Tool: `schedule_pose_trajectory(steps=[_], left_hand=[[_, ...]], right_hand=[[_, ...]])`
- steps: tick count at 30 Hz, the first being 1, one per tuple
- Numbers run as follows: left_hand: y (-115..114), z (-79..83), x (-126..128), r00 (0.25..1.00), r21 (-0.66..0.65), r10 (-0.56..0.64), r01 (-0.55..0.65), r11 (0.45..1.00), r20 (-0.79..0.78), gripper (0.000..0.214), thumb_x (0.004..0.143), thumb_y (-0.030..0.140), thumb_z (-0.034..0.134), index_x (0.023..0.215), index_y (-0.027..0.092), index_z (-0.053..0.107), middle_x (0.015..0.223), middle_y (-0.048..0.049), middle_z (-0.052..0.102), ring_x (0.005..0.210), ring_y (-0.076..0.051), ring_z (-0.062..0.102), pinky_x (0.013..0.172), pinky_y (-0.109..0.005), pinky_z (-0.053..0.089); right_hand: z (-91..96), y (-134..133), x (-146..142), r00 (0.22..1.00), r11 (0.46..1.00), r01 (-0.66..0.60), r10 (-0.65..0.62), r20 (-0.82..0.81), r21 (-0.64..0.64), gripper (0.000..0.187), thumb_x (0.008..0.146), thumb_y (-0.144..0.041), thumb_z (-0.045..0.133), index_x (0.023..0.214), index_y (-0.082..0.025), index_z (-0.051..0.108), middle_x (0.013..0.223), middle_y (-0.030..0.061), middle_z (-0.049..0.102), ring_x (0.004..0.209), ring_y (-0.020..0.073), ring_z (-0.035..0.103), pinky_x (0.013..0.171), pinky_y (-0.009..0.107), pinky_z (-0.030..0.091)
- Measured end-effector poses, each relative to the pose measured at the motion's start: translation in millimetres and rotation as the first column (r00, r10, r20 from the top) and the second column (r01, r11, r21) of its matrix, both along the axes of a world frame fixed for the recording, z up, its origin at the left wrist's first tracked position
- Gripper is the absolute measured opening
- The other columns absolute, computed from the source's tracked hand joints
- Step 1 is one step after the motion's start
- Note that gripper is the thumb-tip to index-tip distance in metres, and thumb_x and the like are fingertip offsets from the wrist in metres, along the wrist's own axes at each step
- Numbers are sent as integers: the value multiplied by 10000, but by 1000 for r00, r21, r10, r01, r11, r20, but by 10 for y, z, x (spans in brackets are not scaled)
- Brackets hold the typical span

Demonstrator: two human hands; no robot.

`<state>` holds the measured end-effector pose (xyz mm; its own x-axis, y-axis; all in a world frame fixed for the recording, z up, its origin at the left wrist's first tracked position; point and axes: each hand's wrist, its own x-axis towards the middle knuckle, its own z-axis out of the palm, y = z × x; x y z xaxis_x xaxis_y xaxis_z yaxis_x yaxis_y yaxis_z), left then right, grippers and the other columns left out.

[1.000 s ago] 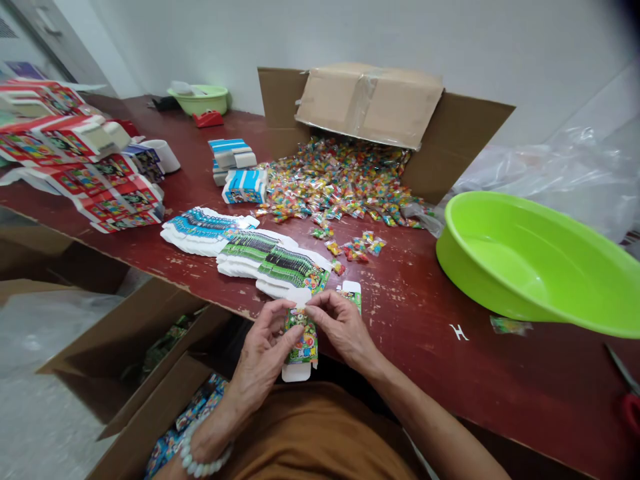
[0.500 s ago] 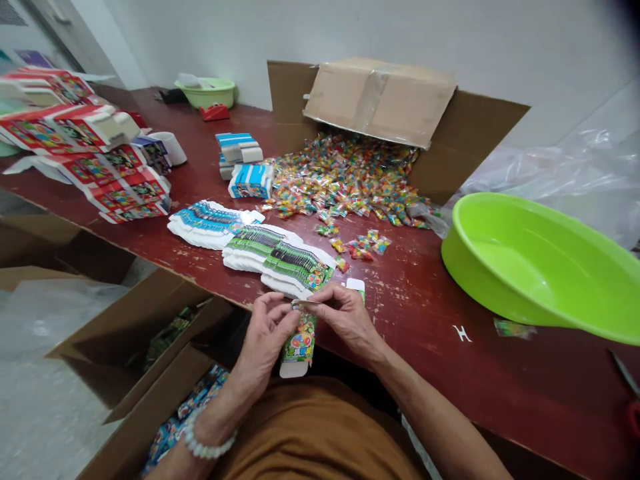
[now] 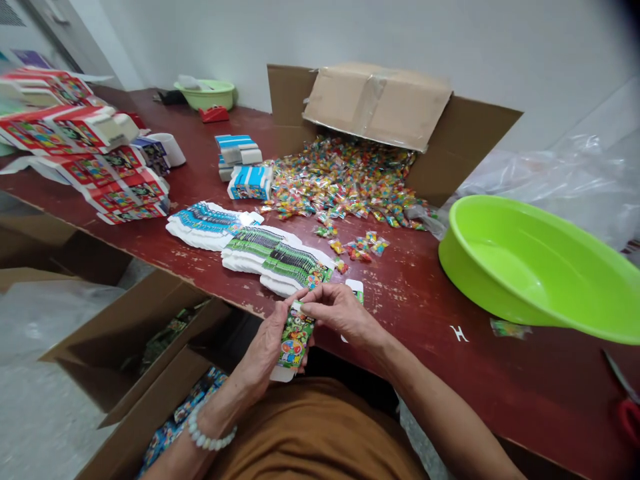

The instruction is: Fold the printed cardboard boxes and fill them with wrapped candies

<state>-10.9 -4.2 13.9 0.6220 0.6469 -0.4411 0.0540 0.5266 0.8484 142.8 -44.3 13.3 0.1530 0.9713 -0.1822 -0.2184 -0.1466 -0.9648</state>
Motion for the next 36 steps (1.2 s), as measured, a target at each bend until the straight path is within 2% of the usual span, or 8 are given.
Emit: schedule_pose_trajectory(steps=[6, 14, 18, 22, 26, 30, 33, 36], left_hand=[[-10, -25, -27, 999, 44, 16, -15, 999, -28, 796, 874, 719, 460, 1523, 262, 394, 647, -33, 683, 457, -157, 614, 411, -227, 499], [-72, -107, 29, 996, 18, 67, -66, 998, -66, 688, 850, 683, 549, 1409, 291, 472, 667, 16, 647, 446, -139, 577, 411, -246, 509], [-90, -209, -34, 995, -122, 38, -27, 992, 90, 515, 822, 480, 728, 1235, 247, 528, 815, -19, 717, 673, -146, 665, 647, -255, 555], [-65, -312, -307, 998, -185, -35, 44, 982, 54, 368, 778, 423, 788, 1009, 190, 622, 940, -70, 739, 778, -153, 660, 724, -260, 536], [143, -359, -734, 977, -10, -180, 180, 984, -113, 335, 666, 366, 865, 844, 192, 641, 751, 9, 685, 677, -145, 613, 639, -221, 474], [341, -316, -992, 818, 86, -478, 528, 845, -320, 304, 647, 327, 851, 900, 208, 729, 788, 5, 678, 738, -174, 590, 634, -218, 444], [353, -261, -927, 871, 60, -413, 443, 895, -267, 282, 731, 380, 778, 939, 205, 705, 833, -8, 670, 741, -171, 597, 633, -225, 457], [284, -206, -711, 960, 69, -261, 268, 961, -104, 318, 805, 376, 699, 1067, 215, 619, 908, -25, 679, 710, -157, 625, 642, -241, 484]], right_hand=[[-21, -40, 9, 1000, 999, -20, 20, 14, 29, 224, 755, -380, 754, 720, -189, 641, 635, -21, 639, 510, 126, 573, 523, 256, 457], [-59, -134, 127, 786, 919, -266, 32, 617, 291, 136, 932, -282, 588, 918, -221, 708, 897, 35, 663, 836, 162, 600, 778, 287, 464], [-197, 97, 563, 620, 977, 44, -191, 761, 209, 155, 942, -268, 570, 981, -203, 705, 962, 54, 682, 894, 180, 615, 829, 303, 458], [-369, 343, 948, 450, 948, 301, -236, 861, 103, 118, 828, -261, 696, 895, -164, 698, 971, 103, 641, 958, 249, 577, 878, 373, 426], [-482, 404, 1089, 467, 934, 344, -260, 845, 98, 117, 728, -236, 754, 742, -189, 648, 879, 66, 622, 929, 245, 556, 869, 374, 419], [-437, 303, 1129, 545, 915, 389, -321, 775, 106, 118, 788, -292, 663, 811, -181, 629, 777, 29, 621, 750, 191, 561, 731, 331, 452], [-267, 123, 958, 706, 935, 331, -333, 625, 125, 205, 853, -368, 594, 917, -176, 627, 813, 27, 645, 706, 160, 580, 656, 288, 465], [-35, -76, 560, 912, 987, 78, -127, 389, 139, 181, 865, -345, 615, 961, -196, 647, 824, 14, 646, 683, 140, 570, 635, 269, 453]])
